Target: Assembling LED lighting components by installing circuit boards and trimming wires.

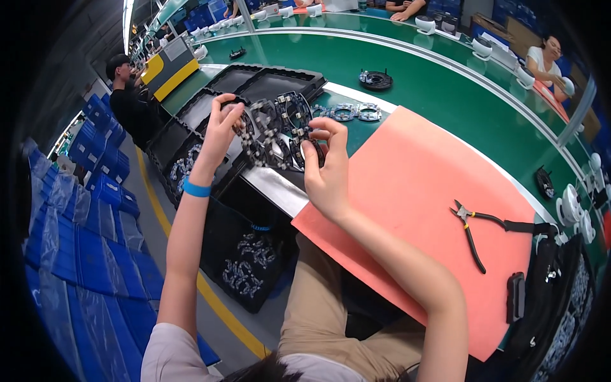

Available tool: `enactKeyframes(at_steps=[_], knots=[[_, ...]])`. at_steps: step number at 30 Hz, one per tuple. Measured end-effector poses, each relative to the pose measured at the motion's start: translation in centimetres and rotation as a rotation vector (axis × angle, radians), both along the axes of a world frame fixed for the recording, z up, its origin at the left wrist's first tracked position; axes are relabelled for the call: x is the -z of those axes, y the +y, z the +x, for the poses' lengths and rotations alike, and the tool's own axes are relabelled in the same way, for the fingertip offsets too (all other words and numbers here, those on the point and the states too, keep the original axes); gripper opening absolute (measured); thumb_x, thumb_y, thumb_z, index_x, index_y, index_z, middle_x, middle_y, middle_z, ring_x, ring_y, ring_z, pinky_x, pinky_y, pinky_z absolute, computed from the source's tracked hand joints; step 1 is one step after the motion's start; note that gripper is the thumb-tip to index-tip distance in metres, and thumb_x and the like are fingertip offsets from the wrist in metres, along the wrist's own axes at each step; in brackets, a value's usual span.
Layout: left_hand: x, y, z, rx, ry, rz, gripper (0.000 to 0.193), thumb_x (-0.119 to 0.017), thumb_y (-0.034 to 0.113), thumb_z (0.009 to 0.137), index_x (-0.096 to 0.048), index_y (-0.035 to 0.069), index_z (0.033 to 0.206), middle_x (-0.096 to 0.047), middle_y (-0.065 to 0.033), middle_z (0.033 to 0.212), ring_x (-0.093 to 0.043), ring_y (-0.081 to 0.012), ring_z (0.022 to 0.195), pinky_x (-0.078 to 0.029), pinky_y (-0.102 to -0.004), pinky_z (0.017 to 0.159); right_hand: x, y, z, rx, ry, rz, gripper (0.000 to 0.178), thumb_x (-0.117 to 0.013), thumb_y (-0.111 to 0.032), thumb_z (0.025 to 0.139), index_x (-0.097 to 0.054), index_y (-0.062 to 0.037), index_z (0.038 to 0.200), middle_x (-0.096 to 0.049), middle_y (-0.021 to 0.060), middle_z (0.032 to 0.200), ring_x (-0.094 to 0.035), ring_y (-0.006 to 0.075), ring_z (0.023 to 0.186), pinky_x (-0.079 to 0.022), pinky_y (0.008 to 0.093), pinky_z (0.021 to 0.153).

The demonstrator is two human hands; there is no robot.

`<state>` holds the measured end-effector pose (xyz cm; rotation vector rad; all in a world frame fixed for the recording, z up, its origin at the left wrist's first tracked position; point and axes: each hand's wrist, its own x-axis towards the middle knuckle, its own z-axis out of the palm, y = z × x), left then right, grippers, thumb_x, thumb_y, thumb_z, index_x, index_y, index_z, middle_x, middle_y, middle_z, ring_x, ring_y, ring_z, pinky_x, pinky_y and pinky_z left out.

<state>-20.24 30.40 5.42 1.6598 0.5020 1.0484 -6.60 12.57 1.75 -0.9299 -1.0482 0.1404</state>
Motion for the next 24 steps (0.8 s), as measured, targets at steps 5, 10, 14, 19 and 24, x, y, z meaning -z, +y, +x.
enactKeyframes(at_steps=[5, 10, 14, 19, 24], knots=[[-1.0, 0.5, 2.8, -0.212, -0.152, 0.377, 0.015, -0.060, 0.017, 0.086, -0.052, 0.004, 0.090, -0.051, 0.0025, 0.075, -0.040, -0.0026, 0.060, -0.031, -0.0177, 0.052, 0.7, 0.6, -0.5, 0.078, -0.037, 0.129, 0.026, -0.048, 0.006, 0.084, -0.039, -0.0049, 0.106, -0.041, 0.0102, 0.112, -0.046, 0.0166, 0.095, -0.040, 0.0254, 0.074], [-1.9, 0.2, 4.7, -0.216, -0.201, 0.466, 0.014, -0.059, 0.017, 0.087, -0.053, 0.005, 0.083, -0.048, 0.0047, 0.069, -0.039, -0.0012, 0.059, -0.031, -0.0177, 0.052, 1.8, 0.9, -0.5, 0.089, -0.042, 0.121, 0.024, -0.047, 0.005, 0.084, -0.040, -0.0056, 0.105, -0.039, 0.0103, 0.110, -0.044, 0.0173, 0.093, -0.039, 0.0260, 0.075], [-1.1, 0.9, 5.0, -0.266, -0.169, 0.506, 0.015, -0.058, 0.017, 0.087, -0.054, 0.004, 0.081, -0.048, 0.0061, 0.069, -0.038, -0.0011, 0.060, -0.030, -0.0174, 0.053, 2.4, 0.9, -0.4, 0.049, 0.022, 0.074, 0.023, -0.047, 0.006, 0.084, -0.040, -0.0054, 0.104, -0.038, 0.0102, 0.108, -0.043, 0.0174, 0.093, -0.039, 0.0259, 0.074], [-1.0, 1.0, 5.0, -0.282, -0.163, 0.522, 0.015, -0.057, 0.017, 0.088, -0.054, 0.004, 0.080, -0.046, 0.0079, 0.069, -0.033, 0.0000, 0.061, -0.026, -0.0167, 0.053, 2.5, 1.0, -0.4, 0.058, -0.014, 0.070, 0.024, -0.047, 0.007, 0.083, -0.039, -0.0054, 0.103, -0.038, 0.0098, 0.107, -0.043, 0.0169, 0.091, -0.039, 0.0256, 0.073], [-0.8, 1.2, 5.1, -0.311, -0.162, 0.541, 0.015, -0.057, 0.016, 0.088, -0.054, 0.004, 0.080, -0.046, 0.0078, 0.068, -0.033, -0.0002, 0.061, -0.026, -0.0171, 0.053, 2.4, 0.7, -0.6, 0.013, 0.019, 0.061, 0.024, -0.046, 0.006, 0.083, -0.039, -0.0055, 0.103, -0.038, 0.0095, 0.107, -0.042, 0.0166, 0.091, -0.039, 0.0259, 0.075]])
